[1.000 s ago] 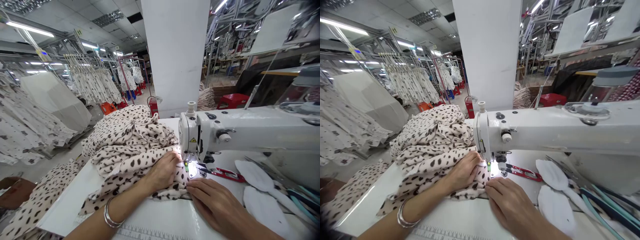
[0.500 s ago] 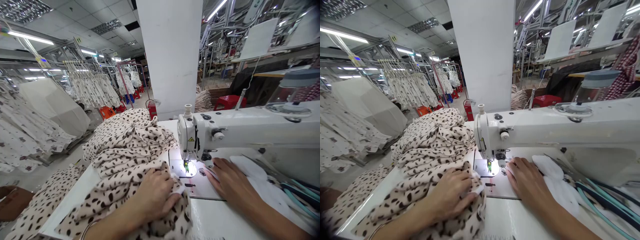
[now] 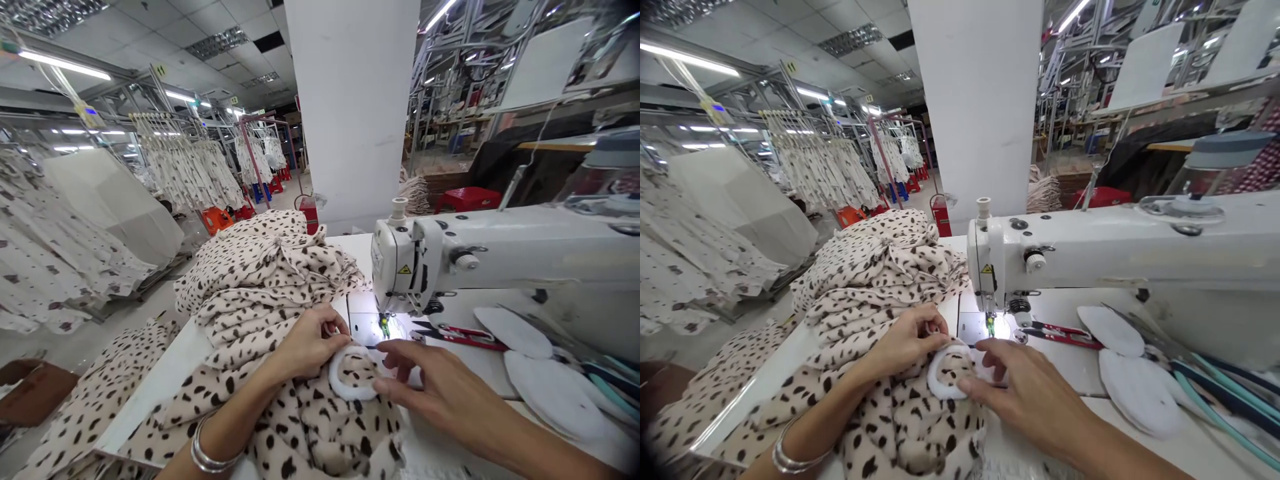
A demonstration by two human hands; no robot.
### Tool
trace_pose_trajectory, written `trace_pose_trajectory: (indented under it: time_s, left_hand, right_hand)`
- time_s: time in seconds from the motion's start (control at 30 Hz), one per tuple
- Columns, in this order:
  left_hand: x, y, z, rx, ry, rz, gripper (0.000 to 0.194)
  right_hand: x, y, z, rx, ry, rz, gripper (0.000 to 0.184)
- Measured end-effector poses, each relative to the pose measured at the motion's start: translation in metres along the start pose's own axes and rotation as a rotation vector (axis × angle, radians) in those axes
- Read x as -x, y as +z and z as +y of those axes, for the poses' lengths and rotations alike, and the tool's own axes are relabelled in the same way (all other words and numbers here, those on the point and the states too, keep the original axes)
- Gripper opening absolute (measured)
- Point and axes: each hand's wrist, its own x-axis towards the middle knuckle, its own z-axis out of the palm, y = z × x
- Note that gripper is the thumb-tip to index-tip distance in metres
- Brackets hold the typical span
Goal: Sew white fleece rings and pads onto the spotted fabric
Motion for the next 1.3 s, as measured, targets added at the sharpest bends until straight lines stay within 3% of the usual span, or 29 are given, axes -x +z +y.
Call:
trace_pose_trajectory:
  time_s: [0.1,0.27,0.37,0.47,0.53,0.63,0.73,0.97,1.1,1.2,1.3]
  left_hand:
    - [0.002,0.002,-0.003,0.0,0.04,0.024,0.01]
    - [0.001,0.005,-0.01,-0.253,0.039,-0.125,0.033]
    - [0.0,-0.003,-0.007,-0.145,-0.005,-0.199,0.018]
    - [0.001,-0.013,0.001,0.089,0.054,-0.175,0.018]
    - [0.003,-0.016,0.006,0.198,0.138,-0.167,0.019]
    - [0.007,-0.016,0.011,0.266,0.213,-0.2,0.018]
    - [0.009,-0.016,0.013,0.27,0.238,-0.23,0.021]
    - [0.013,-0.017,0.011,0.243,0.269,-0.193,0.027]
    - [0.012,-0.018,0.007,0.172,0.221,-0.162,0.023]
    - [0.009,-0.023,0.005,0.061,0.145,-0.107,0.02]
    - [0.011,-0.037,0.008,-0.081,0.115,-0.145,0.018]
  right_hand:
    - [-0.005,0.016,-0.006,-0.027,0.063,-0.038,0.065]
    - [-0.006,0.038,0.002,-0.055,-0.025,0.039,0.044]
    - [-0.003,0.038,0.004,-0.198,-0.05,0.016,0.039]
    - [-0.002,0.034,0.002,-0.271,-0.061,0.049,0.042]
    - [-0.001,0.033,0.0,-0.246,-0.146,0.123,0.037]
    - [0.001,0.033,0.0,-0.134,-0.433,0.39,0.015]
    - [0.004,0.031,0.0,0.046,-0.662,0.62,0.017]
    - [0.009,0.031,-0.001,0.123,-0.752,0.654,0.025]
    - [0.007,0.038,0.004,0.104,-0.66,0.567,0.026]
    - [0.001,0.034,0.004,0.029,-0.409,0.323,0.03]
    - [-0.006,0.023,0.002,-0.09,-0.183,0.06,0.028]
